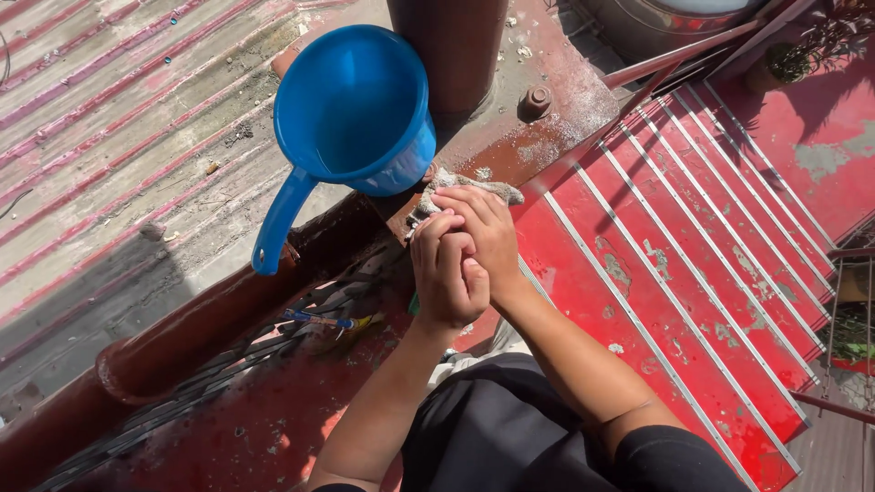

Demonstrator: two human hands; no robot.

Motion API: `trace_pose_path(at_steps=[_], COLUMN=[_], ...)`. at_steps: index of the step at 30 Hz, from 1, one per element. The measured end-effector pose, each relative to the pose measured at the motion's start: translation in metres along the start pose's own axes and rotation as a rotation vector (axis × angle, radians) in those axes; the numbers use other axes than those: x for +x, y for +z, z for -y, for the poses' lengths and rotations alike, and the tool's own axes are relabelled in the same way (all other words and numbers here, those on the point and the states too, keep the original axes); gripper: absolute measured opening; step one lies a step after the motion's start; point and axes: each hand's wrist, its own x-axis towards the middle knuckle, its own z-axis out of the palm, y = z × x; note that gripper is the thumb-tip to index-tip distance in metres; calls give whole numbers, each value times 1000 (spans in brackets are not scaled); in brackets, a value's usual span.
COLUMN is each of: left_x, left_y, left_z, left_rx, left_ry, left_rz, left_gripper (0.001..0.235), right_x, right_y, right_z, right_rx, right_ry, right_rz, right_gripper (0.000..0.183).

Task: Cleaning an outdoor staircase railing with a cloth and a container of water.

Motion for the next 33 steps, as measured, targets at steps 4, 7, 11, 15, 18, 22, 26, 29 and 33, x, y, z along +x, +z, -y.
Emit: trace_pose_path(at_steps=[4,7,11,15,18,22,26,29,33], left_x=[18,34,51,74,89,98,108,109,101], left_y=[15,42,77,113,131,149,164,169,166], left_z=[-15,-25,-37,-47,-45,-46,-40,-44,-40], left_rx=[-60,-58,4,-26,30,144,249,334,247], left_ry=[-24,-5,-20,-4,17,-24,-60,-72,-53], left_rz=[69,79,140,135,124,79,80,79,51], left_gripper=[9,10,15,12,15,22,33,39,18], right_x=[10,36,45,28,43,76,109,113,83], right_y=[-28,-59,-81,-91,-84,-83,-74,-77,-104], right_z=[-55,-117,-140,-137,-174,-185,-213,-217,-189], right_rx=[-2,-66,-85,56,54,71,153,148,73], right_ry=[-21,1,16,13,-19,-29,45,7,-64], right_rz=[99,78,32,83,89,126,254,268,316], right_gripper=[20,11,11,25,31,21,19,19,42])
